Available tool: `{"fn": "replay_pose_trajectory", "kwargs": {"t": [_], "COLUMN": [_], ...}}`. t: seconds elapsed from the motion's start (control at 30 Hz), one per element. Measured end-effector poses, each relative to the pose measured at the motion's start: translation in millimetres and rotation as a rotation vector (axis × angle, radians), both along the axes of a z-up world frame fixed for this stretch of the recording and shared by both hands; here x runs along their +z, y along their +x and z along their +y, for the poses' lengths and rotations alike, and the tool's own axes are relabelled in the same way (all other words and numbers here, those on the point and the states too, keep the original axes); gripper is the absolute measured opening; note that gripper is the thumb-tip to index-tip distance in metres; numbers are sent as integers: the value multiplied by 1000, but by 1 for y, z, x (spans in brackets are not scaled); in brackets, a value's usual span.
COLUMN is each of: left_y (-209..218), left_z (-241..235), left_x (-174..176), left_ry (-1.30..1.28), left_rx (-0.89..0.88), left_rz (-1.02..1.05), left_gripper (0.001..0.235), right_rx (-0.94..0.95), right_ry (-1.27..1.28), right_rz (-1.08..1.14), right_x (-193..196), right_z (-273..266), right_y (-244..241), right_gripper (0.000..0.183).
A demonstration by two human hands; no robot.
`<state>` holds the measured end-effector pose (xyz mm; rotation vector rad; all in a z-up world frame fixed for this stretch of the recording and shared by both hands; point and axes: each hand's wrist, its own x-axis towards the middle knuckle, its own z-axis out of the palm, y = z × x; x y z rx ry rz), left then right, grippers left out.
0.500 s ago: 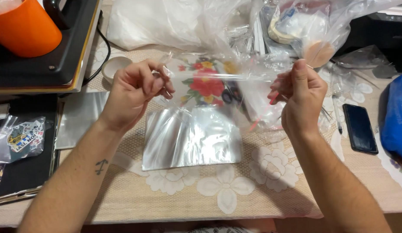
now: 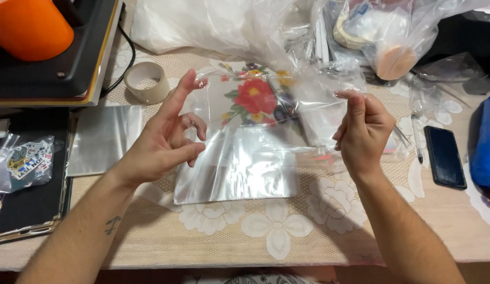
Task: The person folds a stack of clear plastic sheets on a table, aligning the edges and pressing them flat. They then pick up a larger plastic bag, open it, and place the folded stack inside before setting it down.
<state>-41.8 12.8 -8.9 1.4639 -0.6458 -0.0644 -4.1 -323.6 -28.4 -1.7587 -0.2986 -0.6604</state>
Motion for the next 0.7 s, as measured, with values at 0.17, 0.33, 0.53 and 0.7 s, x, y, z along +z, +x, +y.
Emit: {"fn": "replay_pose_trajectory", "kwargs": {"t": [0.17,0.33,0.53,0.7], "left_y": [-6,6,5,5], "left_z": [8,11,-3,-2], "left_x": [-5,-32,-24,-14], "left_ry": [68,-68,-131,-94], "left_rx": [18,47,49,9], "left_rz": [66,-176,-59,-10], "left_gripper": [86,51,65,78], "right_rx": [48,119,133,99], "right_ry": [7,-4,77,191], "right_rz": [1,-19,-17,100], "right_x": [-8,-19,-22,-25], "right_z": [-3,-9,-13,-19], "right_y": [2,0,2,9], "right_gripper": [33,29,29,27]}}
